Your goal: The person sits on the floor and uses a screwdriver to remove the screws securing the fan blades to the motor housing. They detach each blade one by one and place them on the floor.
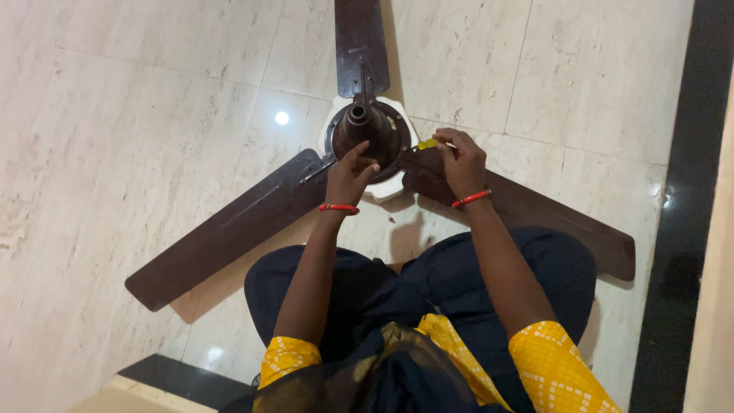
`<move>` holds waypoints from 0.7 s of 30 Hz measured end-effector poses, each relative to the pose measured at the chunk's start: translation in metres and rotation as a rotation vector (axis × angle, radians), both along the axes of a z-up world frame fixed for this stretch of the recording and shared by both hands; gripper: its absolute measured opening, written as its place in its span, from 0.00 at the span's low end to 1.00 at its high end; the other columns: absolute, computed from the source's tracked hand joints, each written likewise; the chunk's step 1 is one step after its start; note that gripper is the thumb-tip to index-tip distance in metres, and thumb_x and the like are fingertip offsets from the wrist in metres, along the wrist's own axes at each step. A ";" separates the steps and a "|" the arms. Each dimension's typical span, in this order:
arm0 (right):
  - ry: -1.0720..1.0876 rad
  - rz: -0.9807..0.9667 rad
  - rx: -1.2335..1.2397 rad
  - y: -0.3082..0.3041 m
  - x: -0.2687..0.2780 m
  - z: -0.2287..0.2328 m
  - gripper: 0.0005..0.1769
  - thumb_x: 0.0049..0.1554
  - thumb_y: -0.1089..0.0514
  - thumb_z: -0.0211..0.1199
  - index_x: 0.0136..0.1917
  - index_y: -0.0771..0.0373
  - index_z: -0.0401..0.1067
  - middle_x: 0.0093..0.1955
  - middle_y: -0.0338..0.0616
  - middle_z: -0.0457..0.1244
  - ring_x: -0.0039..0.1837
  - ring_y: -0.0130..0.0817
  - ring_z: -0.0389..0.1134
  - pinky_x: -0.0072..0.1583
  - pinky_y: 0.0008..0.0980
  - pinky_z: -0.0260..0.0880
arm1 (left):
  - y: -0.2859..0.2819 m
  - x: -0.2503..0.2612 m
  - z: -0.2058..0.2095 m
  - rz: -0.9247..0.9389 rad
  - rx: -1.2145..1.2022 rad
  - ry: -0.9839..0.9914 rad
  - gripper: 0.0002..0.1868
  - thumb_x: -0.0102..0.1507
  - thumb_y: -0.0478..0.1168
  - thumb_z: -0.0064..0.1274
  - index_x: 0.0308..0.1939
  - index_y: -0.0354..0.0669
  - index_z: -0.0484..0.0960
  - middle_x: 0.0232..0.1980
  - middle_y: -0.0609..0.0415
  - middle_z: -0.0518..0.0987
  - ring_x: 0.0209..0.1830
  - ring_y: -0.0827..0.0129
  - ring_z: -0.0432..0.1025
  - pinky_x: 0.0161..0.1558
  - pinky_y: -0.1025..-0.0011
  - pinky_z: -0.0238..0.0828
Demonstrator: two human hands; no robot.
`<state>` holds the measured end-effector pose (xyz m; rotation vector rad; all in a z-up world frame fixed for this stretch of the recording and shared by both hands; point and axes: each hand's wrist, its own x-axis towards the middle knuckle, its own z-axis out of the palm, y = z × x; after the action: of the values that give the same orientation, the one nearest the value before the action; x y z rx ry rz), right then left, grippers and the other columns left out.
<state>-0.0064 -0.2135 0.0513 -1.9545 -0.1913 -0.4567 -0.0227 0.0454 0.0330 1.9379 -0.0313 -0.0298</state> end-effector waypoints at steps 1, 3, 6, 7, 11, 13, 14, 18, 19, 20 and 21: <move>0.004 -0.002 -0.015 0.001 0.001 -0.001 0.10 0.58 0.71 0.65 0.54 0.65 0.77 0.58 0.48 0.70 0.59 0.40 0.74 0.56 0.33 0.78 | -0.001 0.005 -0.004 0.015 -0.115 0.030 0.28 0.64 0.40 0.59 0.69 0.42 0.73 0.48 0.50 0.87 0.45 0.71 0.80 0.49 0.73 0.77; 0.014 -0.002 -0.045 0.005 0.004 -0.003 0.10 0.58 0.70 0.65 0.54 0.64 0.77 0.58 0.48 0.70 0.58 0.40 0.74 0.56 0.33 0.77 | -0.002 0.011 -0.020 0.049 -0.345 0.093 0.26 0.68 0.39 0.56 0.70 0.38 0.74 0.49 0.50 0.86 0.44 0.74 0.77 0.49 0.75 0.75; -0.035 -0.018 -0.140 0.008 0.008 -0.004 0.10 0.58 0.70 0.67 0.53 0.65 0.77 0.57 0.48 0.70 0.58 0.43 0.74 0.57 0.36 0.75 | -0.008 0.013 -0.050 0.138 -0.551 0.183 0.23 0.69 0.40 0.52 0.67 0.35 0.76 0.48 0.51 0.86 0.42 0.74 0.77 0.48 0.75 0.76; -0.033 -0.015 -0.132 0.010 0.009 -0.003 0.10 0.58 0.70 0.67 0.54 0.64 0.77 0.57 0.48 0.70 0.58 0.44 0.74 0.57 0.36 0.76 | -0.010 0.013 -0.060 0.140 -0.569 0.196 0.23 0.70 0.40 0.51 0.67 0.35 0.76 0.48 0.50 0.86 0.42 0.74 0.77 0.48 0.75 0.75; -0.002 0.003 -0.125 0.012 0.012 0.000 0.11 0.58 0.69 0.67 0.54 0.64 0.76 0.58 0.49 0.69 0.58 0.44 0.74 0.57 0.35 0.76 | -0.022 0.020 -0.085 0.152 -0.613 0.178 0.21 0.70 0.39 0.52 0.66 0.33 0.77 0.47 0.49 0.85 0.43 0.74 0.76 0.49 0.75 0.74; -0.010 0.011 -0.151 0.011 0.012 0.002 0.10 0.58 0.69 0.67 0.54 0.64 0.77 0.58 0.49 0.70 0.58 0.44 0.73 0.57 0.36 0.76 | -0.025 0.026 -0.089 0.166 -0.596 0.142 0.20 0.70 0.39 0.52 0.64 0.33 0.78 0.47 0.49 0.85 0.43 0.74 0.76 0.50 0.75 0.74; -0.027 0.015 -0.176 0.010 0.012 0.003 0.10 0.58 0.69 0.67 0.54 0.64 0.77 0.58 0.49 0.70 0.59 0.45 0.73 0.58 0.37 0.75 | -0.025 0.028 -0.090 0.180 -0.579 0.133 0.20 0.70 0.39 0.52 0.64 0.33 0.79 0.47 0.49 0.85 0.43 0.74 0.76 0.50 0.75 0.75; 0.025 0.033 -0.143 0.011 0.012 0.006 0.10 0.59 0.69 0.66 0.55 0.63 0.77 0.58 0.49 0.69 0.59 0.44 0.73 0.57 0.36 0.75 | -0.026 0.030 -0.086 0.206 -0.525 0.124 0.18 0.70 0.39 0.51 0.61 0.34 0.81 0.46 0.49 0.86 0.43 0.74 0.77 0.49 0.75 0.75; 0.013 0.039 -0.159 0.012 0.013 0.006 0.10 0.59 0.69 0.66 0.55 0.63 0.77 0.58 0.49 0.70 0.59 0.45 0.73 0.58 0.37 0.75 | -0.026 0.029 -0.084 0.210 -0.504 0.125 0.18 0.70 0.39 0.51 0.62 0.34 0.81 0.46 0.50 0.86 0.43 0.74 0.77 0.49 0.75 0.75; -0.002 0.043 -0.176 0.012 0.013 0.007 0.10 0.59 0.69 0.66 0.54 0.63 0.77 0.58 0.49 0.70 0.59 0.45 0.73 0.59 0.37 0.75 | -0.027 0.029 -0.082 0.211 -0.483 0.126 0.18 0.70 0.40 0.51 0.62 0.35 0.81 0.46 0.50 0.86 0.42 0.74 0.76 0.49 0.75 0.75; -0.016 0.048 -0.193 0.013 0.013 0.007 0.10 0.59 0.69 0.66 0.54 0.63 0.77 0.58 0.49 0.70 0.60 0.45 0.73 0.60 0.38 0.74 | -0.027 0.028 -0.080 0.212 -0.462 0.127 0.18 0.70 0.40 0.51 0.62 0.35 0.81 0.46 0.50 0.86 0.42 0.75 0.76 0.49 0.75 0.75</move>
<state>0.0070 -0.2006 0.0587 -2.1299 -0.3009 -0.4355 0.0056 0.0186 -0.0469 1.4656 0.2331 -0.0029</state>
